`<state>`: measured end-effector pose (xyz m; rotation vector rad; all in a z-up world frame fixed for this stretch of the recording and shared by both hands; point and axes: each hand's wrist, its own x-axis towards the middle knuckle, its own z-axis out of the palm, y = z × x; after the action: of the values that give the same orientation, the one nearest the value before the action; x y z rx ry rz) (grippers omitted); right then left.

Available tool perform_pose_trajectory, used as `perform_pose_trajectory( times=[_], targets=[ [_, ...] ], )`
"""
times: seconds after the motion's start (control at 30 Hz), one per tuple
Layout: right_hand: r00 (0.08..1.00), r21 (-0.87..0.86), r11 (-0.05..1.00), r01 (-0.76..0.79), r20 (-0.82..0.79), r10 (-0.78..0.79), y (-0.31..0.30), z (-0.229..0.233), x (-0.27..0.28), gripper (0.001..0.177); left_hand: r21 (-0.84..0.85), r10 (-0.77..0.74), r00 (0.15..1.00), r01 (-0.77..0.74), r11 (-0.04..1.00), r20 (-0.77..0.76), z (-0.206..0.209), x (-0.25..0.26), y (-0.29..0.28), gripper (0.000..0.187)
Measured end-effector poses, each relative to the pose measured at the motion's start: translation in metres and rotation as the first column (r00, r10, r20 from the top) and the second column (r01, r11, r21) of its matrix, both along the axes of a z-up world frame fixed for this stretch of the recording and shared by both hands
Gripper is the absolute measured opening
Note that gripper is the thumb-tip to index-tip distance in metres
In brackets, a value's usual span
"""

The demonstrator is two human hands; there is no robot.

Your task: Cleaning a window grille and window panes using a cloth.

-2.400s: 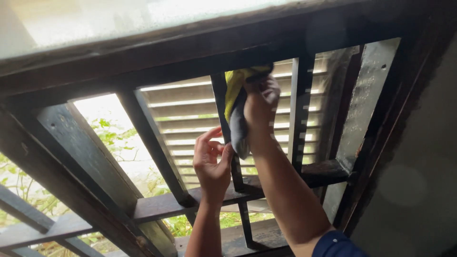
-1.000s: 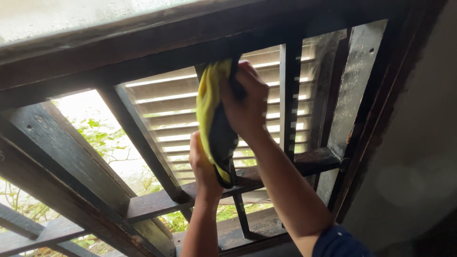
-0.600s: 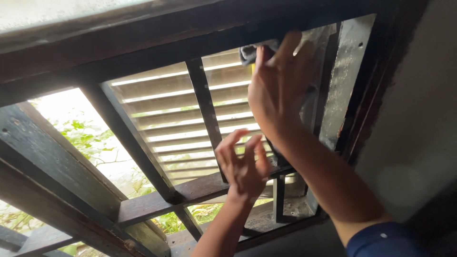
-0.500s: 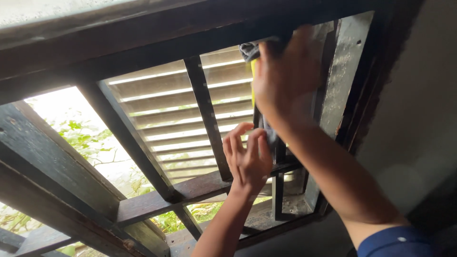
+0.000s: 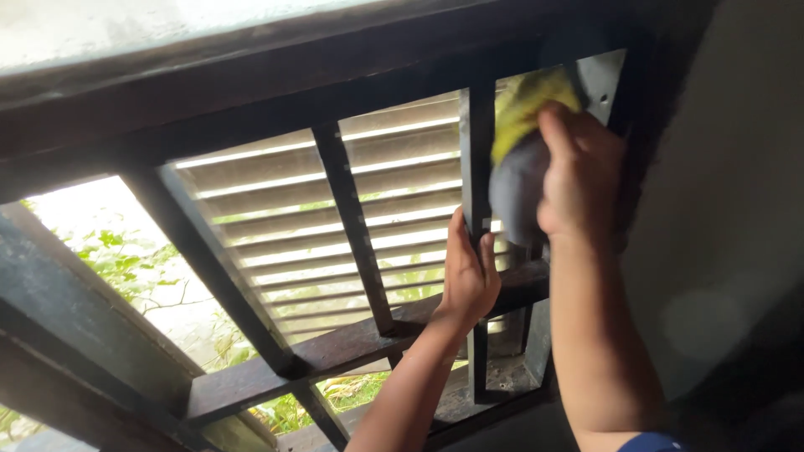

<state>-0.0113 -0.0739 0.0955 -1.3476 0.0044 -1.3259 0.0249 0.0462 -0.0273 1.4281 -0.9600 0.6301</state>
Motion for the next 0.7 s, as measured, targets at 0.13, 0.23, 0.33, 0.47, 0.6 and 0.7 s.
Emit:
perform_pose_trajectory(
  times=[0.13,0.23,0.33,0.47,0.6,0.7],
  targets=[
    [0.963,-0.060,0.971,-0.233,0.125,0.238,0.005,0.023,0.020,0.021,-0.034,-0.016,0.993,0.020,0.999,0.115,-0.010,0.009,-0.005,0.048],
    [0.937,-0.022,0.943,-0.332,0.108,0.332,-0.023,0.028,0.040,0.024,-0.001,0.030,0.990,-0.031,1.000,0.134,-0.007,0.012,-0.005,0.048],
    [0.959,0.364,0.892,-0.268,0.014,0.283,-0.056,0.018,0.056,0.026,0.019,0.060,0.991,-0.063,0.998,0.122,-0.012,0.009,-0.002,0.047],
    [0.940,0.558,0.759,-0.337,0.245,0.237,-0.023,0.027,0.033,0.033,0.094,0.131,0.983,-0.144,0.985,0.128,-0.015,0.012,0.000,0.046],
    [0.877,0.381,0.843,-0.380,0.438,0.197,0.003,0.023,0.055,0.041,0.112,0.212,0.967,-0.228,0.967,0.144,-0.027,0.018,-0.009,0.049],
    [0.965,0.188,0.968,-0.168,0.232,0.122,0.016,0.027,0.061,0.049,0.043,0.164,0.984,-0.167,0.985,0.075,-0.031,0.016,-0.015,0.050]
  ],
)
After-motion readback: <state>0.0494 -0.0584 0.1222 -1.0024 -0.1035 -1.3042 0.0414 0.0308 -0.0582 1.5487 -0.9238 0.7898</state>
